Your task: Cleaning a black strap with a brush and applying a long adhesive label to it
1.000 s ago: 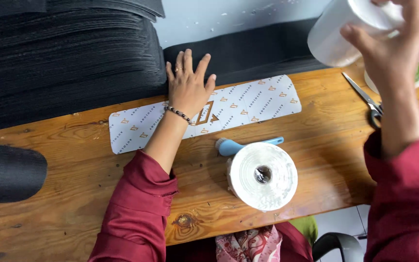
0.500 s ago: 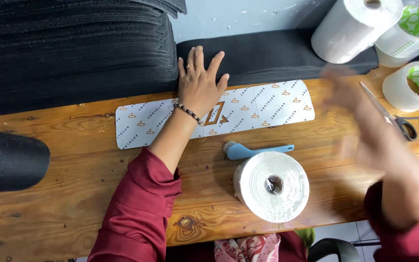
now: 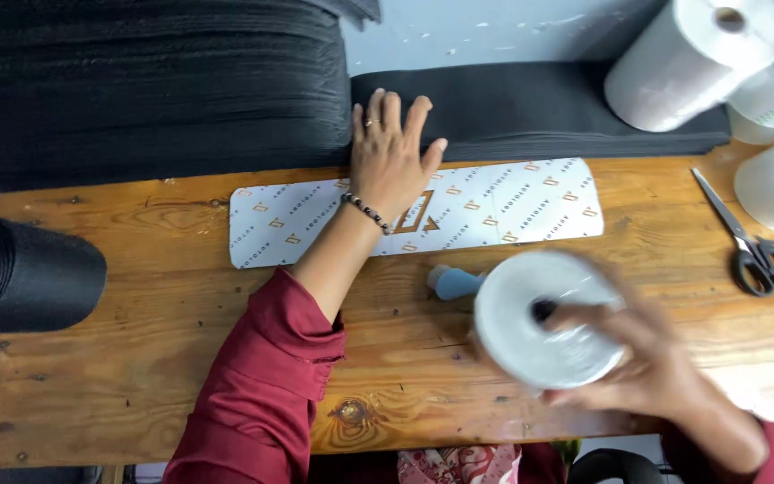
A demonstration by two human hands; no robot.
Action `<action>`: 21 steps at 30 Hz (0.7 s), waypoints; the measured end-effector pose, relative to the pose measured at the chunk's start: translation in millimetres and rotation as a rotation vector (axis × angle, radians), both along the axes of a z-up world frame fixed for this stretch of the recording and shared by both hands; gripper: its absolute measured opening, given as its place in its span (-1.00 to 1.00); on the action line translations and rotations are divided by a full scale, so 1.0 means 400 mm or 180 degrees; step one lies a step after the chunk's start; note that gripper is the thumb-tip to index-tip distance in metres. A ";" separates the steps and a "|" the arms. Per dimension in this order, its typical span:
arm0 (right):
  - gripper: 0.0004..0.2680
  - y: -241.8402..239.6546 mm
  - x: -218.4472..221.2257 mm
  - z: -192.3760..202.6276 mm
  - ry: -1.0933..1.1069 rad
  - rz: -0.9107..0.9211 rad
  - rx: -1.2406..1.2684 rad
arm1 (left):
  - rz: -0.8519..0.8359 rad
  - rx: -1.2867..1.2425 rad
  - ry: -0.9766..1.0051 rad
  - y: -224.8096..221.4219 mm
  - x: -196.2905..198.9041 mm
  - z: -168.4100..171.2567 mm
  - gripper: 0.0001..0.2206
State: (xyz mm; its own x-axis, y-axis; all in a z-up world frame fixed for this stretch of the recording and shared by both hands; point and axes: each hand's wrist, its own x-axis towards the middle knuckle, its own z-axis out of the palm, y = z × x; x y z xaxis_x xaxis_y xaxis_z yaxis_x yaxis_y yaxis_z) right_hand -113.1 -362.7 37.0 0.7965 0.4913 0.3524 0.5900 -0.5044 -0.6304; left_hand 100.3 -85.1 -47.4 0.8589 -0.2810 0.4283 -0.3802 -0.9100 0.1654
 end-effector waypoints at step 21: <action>-0.41 -0.004 0.494 0.005 -0.1248 -0.1173 -0.0510 | 0.0152 0.0167 -0.0348 -0.004 0.001 -0.019 -0.54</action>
